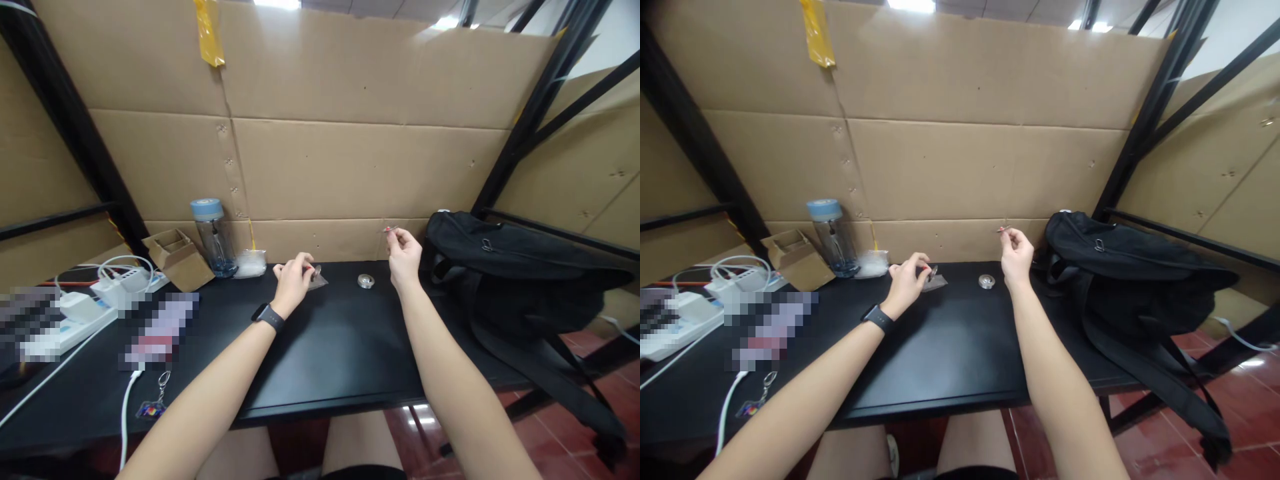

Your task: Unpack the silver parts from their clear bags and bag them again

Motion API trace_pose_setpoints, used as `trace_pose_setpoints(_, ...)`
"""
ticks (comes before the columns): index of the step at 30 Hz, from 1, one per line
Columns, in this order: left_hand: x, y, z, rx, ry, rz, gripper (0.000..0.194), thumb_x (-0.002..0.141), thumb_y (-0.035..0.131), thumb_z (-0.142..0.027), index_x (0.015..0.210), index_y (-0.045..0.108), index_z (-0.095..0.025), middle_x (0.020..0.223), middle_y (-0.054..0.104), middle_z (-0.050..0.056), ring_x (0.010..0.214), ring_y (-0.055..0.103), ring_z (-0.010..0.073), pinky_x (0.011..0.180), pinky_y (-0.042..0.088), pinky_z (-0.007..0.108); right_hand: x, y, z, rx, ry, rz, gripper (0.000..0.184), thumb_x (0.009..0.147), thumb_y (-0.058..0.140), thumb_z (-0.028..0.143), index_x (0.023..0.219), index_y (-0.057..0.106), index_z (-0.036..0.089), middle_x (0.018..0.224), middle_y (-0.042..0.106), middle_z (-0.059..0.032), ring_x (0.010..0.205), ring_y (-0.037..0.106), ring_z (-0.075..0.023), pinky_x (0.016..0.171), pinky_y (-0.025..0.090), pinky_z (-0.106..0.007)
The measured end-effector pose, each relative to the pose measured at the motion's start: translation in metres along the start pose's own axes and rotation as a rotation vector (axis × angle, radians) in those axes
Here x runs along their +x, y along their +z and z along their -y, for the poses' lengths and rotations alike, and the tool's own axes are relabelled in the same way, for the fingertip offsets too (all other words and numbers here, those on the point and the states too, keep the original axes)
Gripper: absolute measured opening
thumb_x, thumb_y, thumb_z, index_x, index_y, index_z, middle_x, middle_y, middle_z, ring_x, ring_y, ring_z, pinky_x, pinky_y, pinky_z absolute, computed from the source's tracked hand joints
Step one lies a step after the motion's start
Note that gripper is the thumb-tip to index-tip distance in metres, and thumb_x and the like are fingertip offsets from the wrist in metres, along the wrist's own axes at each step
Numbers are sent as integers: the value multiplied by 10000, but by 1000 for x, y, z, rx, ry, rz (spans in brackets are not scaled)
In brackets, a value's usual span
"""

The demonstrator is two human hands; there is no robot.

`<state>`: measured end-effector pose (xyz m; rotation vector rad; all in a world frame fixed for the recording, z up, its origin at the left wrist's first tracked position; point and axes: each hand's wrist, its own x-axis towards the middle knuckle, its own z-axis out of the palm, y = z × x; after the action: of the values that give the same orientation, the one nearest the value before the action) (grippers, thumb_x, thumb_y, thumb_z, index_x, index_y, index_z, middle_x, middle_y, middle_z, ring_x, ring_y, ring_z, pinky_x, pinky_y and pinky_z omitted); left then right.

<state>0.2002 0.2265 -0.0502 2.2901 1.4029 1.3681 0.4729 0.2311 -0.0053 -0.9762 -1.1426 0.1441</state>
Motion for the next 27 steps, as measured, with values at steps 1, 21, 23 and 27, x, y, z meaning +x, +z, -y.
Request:
trace_pose_setpoints(1,1,-1,2,-39,-40,-21,185,930,589,-213,1105,577,-271,995,768,15,1049,675,222,962,304,410,1,-1,-2,27,30,-13,381,881,591,535,978,630,168,953,701,-104,873,659,-222,753,529,-317)
trace_pose_setpoints(21,3,18,18,-578,-281,-144,317,836,711,-320,1083,537,-224,976,756,49,948,752,191,852,545,290,-86,65,6,-57,105,687,282,883,613,476,867,626,195,815,679,-29,732,612,-171,675,474,-271)
trace_pose_setpoints(23,2,18,16,-611,-289,-145,323,828,718,-318,1079,537,-223,962,760,51,939,754,194,840,550,289,-90,68,6,-38,122,669,285,884,615,485,864,612,201,826,680,-30,738,622,-174,669,487,-274)
trace_pose_setpoints(27,1,19,13,-686,-291,-118,317,819,720,-310,1058,532,-221,920,760,47,884,760,195,821,557,291,-98,73,5,91,246,665,297,864,654,509,879,592,219,956,701,-50,825,682,-198,671,548,-290)
